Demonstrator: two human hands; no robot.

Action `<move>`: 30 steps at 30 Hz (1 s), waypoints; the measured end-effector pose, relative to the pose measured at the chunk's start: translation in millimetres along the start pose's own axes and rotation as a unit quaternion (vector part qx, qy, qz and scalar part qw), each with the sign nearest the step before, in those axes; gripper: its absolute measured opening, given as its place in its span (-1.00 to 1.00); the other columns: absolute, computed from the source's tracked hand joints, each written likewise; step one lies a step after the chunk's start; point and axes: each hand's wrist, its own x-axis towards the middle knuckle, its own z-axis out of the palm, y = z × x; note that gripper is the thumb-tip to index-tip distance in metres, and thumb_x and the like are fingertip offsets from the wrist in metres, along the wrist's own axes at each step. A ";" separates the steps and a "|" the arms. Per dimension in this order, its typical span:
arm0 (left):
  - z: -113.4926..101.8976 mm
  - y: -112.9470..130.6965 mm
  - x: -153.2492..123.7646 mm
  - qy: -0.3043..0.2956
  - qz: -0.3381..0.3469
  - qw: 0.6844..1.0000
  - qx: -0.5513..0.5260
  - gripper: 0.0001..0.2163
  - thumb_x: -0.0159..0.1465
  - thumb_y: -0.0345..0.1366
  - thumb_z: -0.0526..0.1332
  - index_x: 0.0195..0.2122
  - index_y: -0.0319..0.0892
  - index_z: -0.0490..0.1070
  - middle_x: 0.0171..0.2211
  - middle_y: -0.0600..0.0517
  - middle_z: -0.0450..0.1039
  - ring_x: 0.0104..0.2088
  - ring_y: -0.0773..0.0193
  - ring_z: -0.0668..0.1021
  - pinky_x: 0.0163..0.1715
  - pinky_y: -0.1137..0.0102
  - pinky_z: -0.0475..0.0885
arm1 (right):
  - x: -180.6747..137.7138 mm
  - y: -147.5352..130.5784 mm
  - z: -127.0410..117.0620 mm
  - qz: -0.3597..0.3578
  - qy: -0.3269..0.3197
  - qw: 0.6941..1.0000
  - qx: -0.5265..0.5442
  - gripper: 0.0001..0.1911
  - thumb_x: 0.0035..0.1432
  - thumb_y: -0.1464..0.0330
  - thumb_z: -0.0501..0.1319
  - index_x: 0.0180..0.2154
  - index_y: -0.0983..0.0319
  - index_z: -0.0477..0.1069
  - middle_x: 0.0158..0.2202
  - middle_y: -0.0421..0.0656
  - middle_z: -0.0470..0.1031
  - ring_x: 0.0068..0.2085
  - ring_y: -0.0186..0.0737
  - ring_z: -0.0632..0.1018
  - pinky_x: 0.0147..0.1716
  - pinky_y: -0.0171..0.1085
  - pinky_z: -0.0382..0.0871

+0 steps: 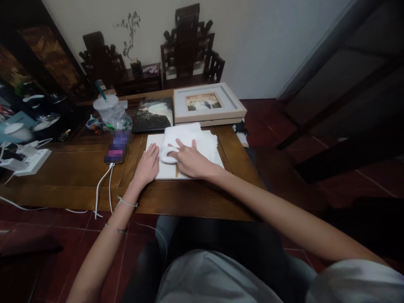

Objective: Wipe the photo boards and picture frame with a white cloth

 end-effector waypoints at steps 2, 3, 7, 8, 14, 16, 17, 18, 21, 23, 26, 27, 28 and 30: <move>0.5 -1.0 0.1 0.000 0.001 1.000 0.001 -0.53 0.40 -0.35 -0.11 0.30 -0.33 0.19 0.38 -0.25 0.09 0.40 0.05 0.12 0.35 0.01 0.07 | -17.7 -12.7 0.3 -0.013 -0.023 1.000 -0.004 -0.35 0.04 0.65 0.00 0.17 0.29 0.37 0.38 0.10 0.11 0.40 0.33 -0.02 0.11 0.59 -0.08; 0.8 -1.6 0.1 -0.001 0.000 1.000 0.003 -0.53 0.40 -0.35 -0.11 0.30 -0.32 0.19 0.38 -0.25 0.09 0.40 0.05 0.12 0.35 0.01 0.07 | -27.6 -18.5 -0.5 -0.020 -0.031 0.999 -0.003 -0.35 0.02 0.65 0.00 0.16 0.27 0.39 0.38 0.08 0.11 0.40 0.32 -0.03 0.12 0.59 -0.09; 1.5 -4.3 0.0 0.001 0.001 1.000 0.006 -0.53 0.39 -0.36 -0.10 0.31 -0.28 0.18 0.38 -0.20 0.10 0.40 0.07 0.13 0.35 0.02 0.07 | -61.7 -29.2 -11.9 -0.077 -0.058 0.994 0.044 -0.39 -0.04 0.65 0.03 0.02 0.22 0.49 0.31 0.03 0.28 0.39 0.23 0.08 0.19 0.50 -0.06; 1.6 -4.8 0.0 0.001 0.003 1.000 0.007 -0.53 0.39 -0.36 -0.10 0.31 -0.29 0.18 0.38 -0.21 0.10 0.40 0.06 0.13 0.35 0.02 0.07 | -66.4 -26.8 -16.0 -0.090 -0.063 0.992 0.067 -0.41 -0.06 0.64 0.04 -0.01 0.21 0.51 0.28 0.03 0.33 0.37 0.19 0.14 0.22 0.45 -0.05; 1.7 -4.6 0.5 0.000 0.003 1.000 0.008 -0.53 0.38 -0.37 -0.10 0.29 -0.37 0.20 0.37 -0.27 0.09 0.40 0.04 0.13 0.36 0.05 0.08 | -51.5 14.4 -26.7 -0.102 -0.065 0.984 0.130 -0.36 -0.08 0.67 -0.03 -0.01 0.18 0.50 0.16 -0.07 0.48 0.35 -0.04 0.23 0.32 0.17 0.00; 1.6 -3.6 0.7 0.003 0.001 1.000 0.002 -0.54 0.39 -0.36 -0.09 0.28 -0.37 0.21 0.37 -0.26 0.10 0.40 0.05 0.13 0.36 0.06 0.07 | -35.1 22.2 -24.3 -0.076 -0.039 0.991 0.103 -0.36 -0.03 0.67 -0.04 0.05 0.24 0.46 0.19 0.00 0.45 0.38 -0.03 0.15 0.31 0.21 -0.05; 1.4 -3.1 0.7 0.006 -0.001 1.000 -0.005 -0.54 0.39 -0.35 -0.08 0.28 -0.36 0.22 0.37 -0.25 0.10 0.40 0.05 0.13 0.36 0.06 0.07 | -26.1 22.8 -22.9 -0.057 -0.026 0.995 0.081 -0.35 0.00 0.67 -0.04 0.10 0.27 0.42 0.23 0.05 0.40 0.39 0.00 0.10 0.30 0.26 -0.06; 1.0 -2.7 0.5 0.009 -0.004 1.000 -0.015 -0.54 0.39 -0.33 -0.08 0.29 -0.34 0.22 0.37 -0.23 0.11 0.39 0.06 0.14 0.36 0.05 0.07 | -16.8 21.2 -21.5 -0.039 -0.018 0.997 0.057 -0.34 0.03 0.67 -0.04 0.15 0.30 0.37 0.26 0.10 0.34 0.40 0.05 0.06 0.28 0.32 -0.06; -0.9 -1.9 -0.1 0.040 -0.022 0.997 -0.064 -0.54 0.43 -0.25 -0.10 0.30 -0.28 0.21 0.35 -0.18 0.18 0.37 0.09 0.20 0.36 0.09 0.08 | 10.1 7.5 -16.1 0.005 -0.025 1.000 -0.007 -0.34 0.09 0.65 -0.04 0.23 0.33 0.29 0.37 0.16 0.14 0.41 0.26 -0.02 0.17 0.51 -0.03; -2.3 -2.9 0.3 0.078 -0.043 0.990 -0.113 -0.52 0.45 -0.17 -0.12 0.31 -0.27 0.21 0.32 -0.17 0.23 0.34 0.11 0.28 0.35 0.15 0.13 | 23.8 -4.7 -10.4 0.015 -0.029 0.999 -0.040 -0.37 0.13 0.63 -0.04 0.23 0.32 0.30 0.41 0.14 0.04 0.40 0.39 -0.05 0.11 0.60 -0.04; -2.4 -7.4 3.6 0.140 -0.072 0.963 -0.219 -0.47 0.47 -0.07 -0.20 0.31 -0.27 0.19 0.30 -0.19 0.27 0.30 0.13 0.35 0.31 0.19 0.21 | 29.7 -21.1 -0.5 -0.009 -0.024 0.997 -0.074 -0.45 0.19 0.58 -0.01 0.19 0.32 0.36 0.43 0.13 -0.02 0.39 0.46 -0.09 0.11 0.63 -0.12; -1.9 -9.4 5.2 0.154 -0.081 0.949 -0.262 -0.45 0.48 -0.06 -0.24 0.31 -0.27 0.18 0.30 -0.19 0.27 0.29 0.13 0.36 0.30 0.18 0.23 | 26.7 -25.5 1.8 -0.030 -0.030 0.996 -0.078 -0.47 0.20 0.57 0.00 0.18 0.32 0.37 0.43 0.13 -0.03 0.39 0.45 -0.11 0.11 0.63 -0.14; -1.4 -11.4 6.7 0.165 -0.091 0.934 -0.304 -0.43 0.48 -0.04 -0.28 0.31 -0.27 0.18 0.31 -0.20 0.26 0.30 0.13 0.35 0.29 0.17 0.24 | 21.4 -29.5 3.1 -0.057 -0.041 0.995 -0.077 -0.47 0.20 0.57 0.01 0.18 0.32 0.37 0.43 0.11 -0.03 0.40 0.44 -0.12 0.12 0.63 -0.15; -0.7 -14.1 8.7 0.167 -0.107 0.907 -0.371 -0.39 0.47 0.00 -0.33 0.31 -0.27 0.18 0.32 -0.20 0.24 0.32 0.11 0.32 0.30 0.15 0.22 | 5.2 -35.5 1.9 -0.119 -0.059 0.989 -0.068 -0.48 0.18 0.57 0.02 0.16 0.31 0.39 0.43 0.08 0.00 0.40 0.41 -0.11 0.14 0.61 -0.16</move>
